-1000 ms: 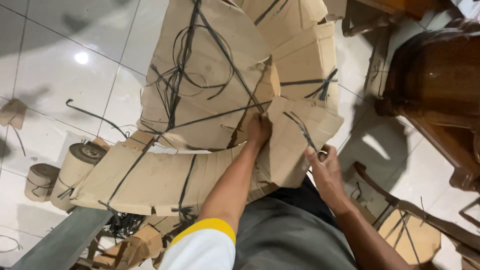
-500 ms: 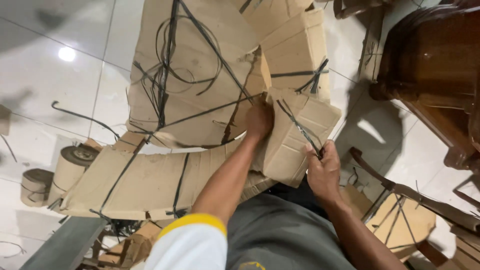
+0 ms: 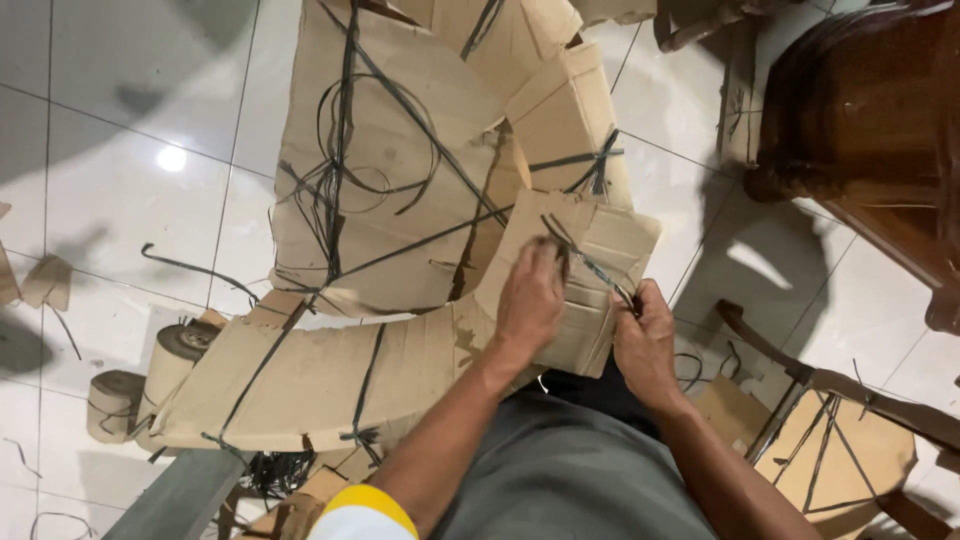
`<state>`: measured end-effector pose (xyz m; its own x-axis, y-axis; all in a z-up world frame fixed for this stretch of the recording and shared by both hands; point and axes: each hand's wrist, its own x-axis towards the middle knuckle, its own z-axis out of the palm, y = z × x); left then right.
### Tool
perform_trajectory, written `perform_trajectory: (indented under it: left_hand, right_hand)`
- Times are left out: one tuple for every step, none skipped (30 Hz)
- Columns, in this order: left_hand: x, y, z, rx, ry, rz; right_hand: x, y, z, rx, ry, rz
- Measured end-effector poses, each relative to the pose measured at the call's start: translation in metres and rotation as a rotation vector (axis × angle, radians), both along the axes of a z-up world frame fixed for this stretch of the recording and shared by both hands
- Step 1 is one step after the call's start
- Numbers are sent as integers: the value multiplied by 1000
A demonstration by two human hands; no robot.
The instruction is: Wrapping a curved wooden furniture piece with cardboard and securing it with plastic straps
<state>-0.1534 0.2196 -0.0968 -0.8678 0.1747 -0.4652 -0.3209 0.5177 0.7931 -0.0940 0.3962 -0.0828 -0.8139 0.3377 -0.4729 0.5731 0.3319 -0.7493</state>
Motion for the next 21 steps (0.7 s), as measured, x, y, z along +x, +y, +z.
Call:
perform_trajectory:
  left_hand:
    - [5,4,4,66,-79,35]
    - [10,8,8,131,-159,70]
    - [13,15,5,130,-162,69]
    - [16,22,3,114,-139,109]
    - [17,26,1,95,-112,152]
    - [15,25,-6,90,-111,152]
    - [14,25,-12,148,-156,143]
    - [13,25,-18,205,-201,133]
    - [11,24,-12,201,-205,129]
    - [9,24,-5,181,-121,179]
    - [7,23,3,162,-34,226]
    - [15,28,5,160,-35,219]
    - [19,33,6,50,249,182]
    - [22,37,6,-60,532,144]
    - [23,38,13,-59,539,138]
    - [24,37,18,-74,391,52]
    - [27,38,24,-88,237,-34]
    - [21,37,25,-88,238,-38]
    - [19,37,28,-97,177,-71]
    - [17,36,30,-105,116,-103]
    - [17,35,33,-107,115,-102]
  right_hand:
    - [-1,-1,8,-24,6,9]
    - [-2,-2,15,-48,13,17]
    - [-1,-1,13,-50,10,15]
    - [1,0,12,-53,24,28]
    - [-1,-2,10,-60,42,44]
    - [-5,-5,15,-65,42,44]
    - [-8,-7,21,-99,58,46]
    - [-10,-9,28,-133,74,49]
    - [-10,-12,26,-136,71,44]
    - [-10,-15,25,-138,88,55]
    - [-11,-17,24,-140,107,63]
    - [-1,-13,13,-141,108,55]
    - [3,-9,-1,-239,71,-8]
    - [6,-5,-15,-338,34,-70]
    - [2,-9,-9,-340,41,-74]
    - [-2,-13,-4,-404,6,-135]
    - [-5,-16,2,-467,-35,-197]
    - [-10,-15,1,-467,-32,-201]
    - [-11,-15,1,-500,-73,-222]
    - [-12,-15,1,-532,-113,-242]
    - [1,-4,-27,-534,-115,-241]
